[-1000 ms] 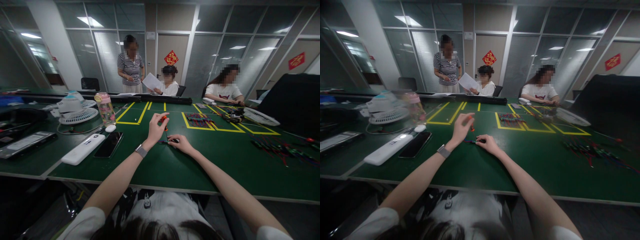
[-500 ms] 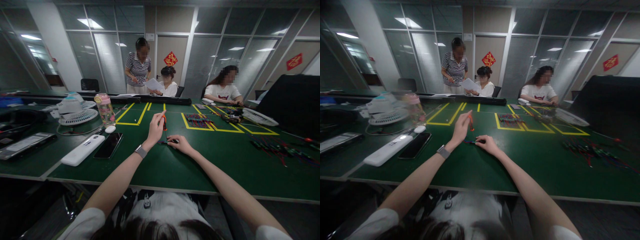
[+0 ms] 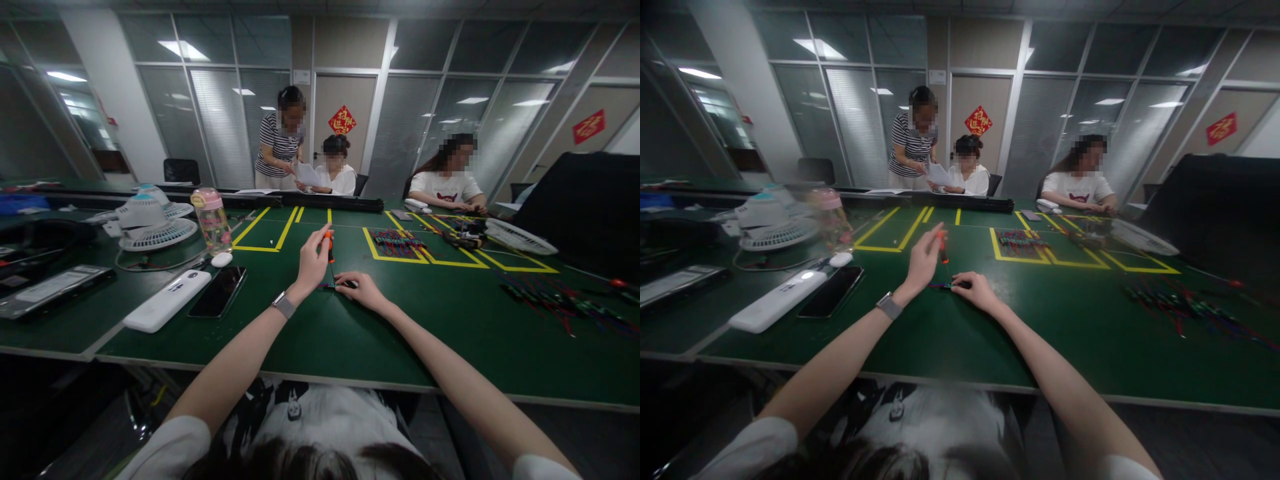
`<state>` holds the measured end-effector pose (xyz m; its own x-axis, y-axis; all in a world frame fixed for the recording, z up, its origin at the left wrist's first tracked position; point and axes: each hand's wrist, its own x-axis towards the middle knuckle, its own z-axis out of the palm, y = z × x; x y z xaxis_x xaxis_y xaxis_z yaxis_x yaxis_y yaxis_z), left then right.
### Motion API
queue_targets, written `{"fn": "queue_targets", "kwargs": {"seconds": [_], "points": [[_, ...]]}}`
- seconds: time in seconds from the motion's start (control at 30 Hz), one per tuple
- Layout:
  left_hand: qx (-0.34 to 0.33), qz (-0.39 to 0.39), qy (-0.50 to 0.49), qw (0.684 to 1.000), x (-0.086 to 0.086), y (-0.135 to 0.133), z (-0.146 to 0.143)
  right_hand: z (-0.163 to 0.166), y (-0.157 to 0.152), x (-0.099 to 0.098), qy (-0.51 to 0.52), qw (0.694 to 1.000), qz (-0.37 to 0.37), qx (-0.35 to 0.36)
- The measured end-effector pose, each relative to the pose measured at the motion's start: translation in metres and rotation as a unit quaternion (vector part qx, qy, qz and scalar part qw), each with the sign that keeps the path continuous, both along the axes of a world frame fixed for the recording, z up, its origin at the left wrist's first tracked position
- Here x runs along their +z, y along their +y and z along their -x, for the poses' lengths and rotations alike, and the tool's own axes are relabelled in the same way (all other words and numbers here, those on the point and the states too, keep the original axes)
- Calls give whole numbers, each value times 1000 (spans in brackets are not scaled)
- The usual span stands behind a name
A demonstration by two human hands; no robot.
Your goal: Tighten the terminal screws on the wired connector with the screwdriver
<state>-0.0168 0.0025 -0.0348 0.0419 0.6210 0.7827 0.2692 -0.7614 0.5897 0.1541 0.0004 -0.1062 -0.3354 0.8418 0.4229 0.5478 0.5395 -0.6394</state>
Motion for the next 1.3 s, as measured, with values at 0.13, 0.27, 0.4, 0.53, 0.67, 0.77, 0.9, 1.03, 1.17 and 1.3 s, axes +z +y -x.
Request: {"fn": "queue_targets", "kwargs": {"seconds": [0.13,0.27,0.4,0.53,0.67,0.77,0.9,1.03,1.17,1.3], "points": [[39,-21,0,999,-1,1,1,1,-1,1,-5,1000,-1,-5],[8,-3,5,1000,-1,1,0,1,-1,1,-4,1000,-2,-4],[-20,2,-5,1000,0,-1,-1,1,-1,1,-8,1000,-2,-5],[36,-10,4,999,2,-3,1,1,-1,3,-12,1000,0,-2],[-2,14,2,1000,1,0,1,1,-2,3,-10,1000,-2,0],[-39,23,-18,999,-2,3,0,1,-2,3,-12,1000,-2,0],[3,-2,-25,1000,-2,3,-1,0,-1,2,-13,1000,0,-1],[14,8,-8,1000,0,-1,0,0,-1,2,-15,1000,-2,-1],[-6,17,-7,1000,0,0,1,0,0,1,-18,1000,-5,-2],[-1,7,-24,1000,0,0,0,0,0,1,-17,1000,-6,-1]]}}
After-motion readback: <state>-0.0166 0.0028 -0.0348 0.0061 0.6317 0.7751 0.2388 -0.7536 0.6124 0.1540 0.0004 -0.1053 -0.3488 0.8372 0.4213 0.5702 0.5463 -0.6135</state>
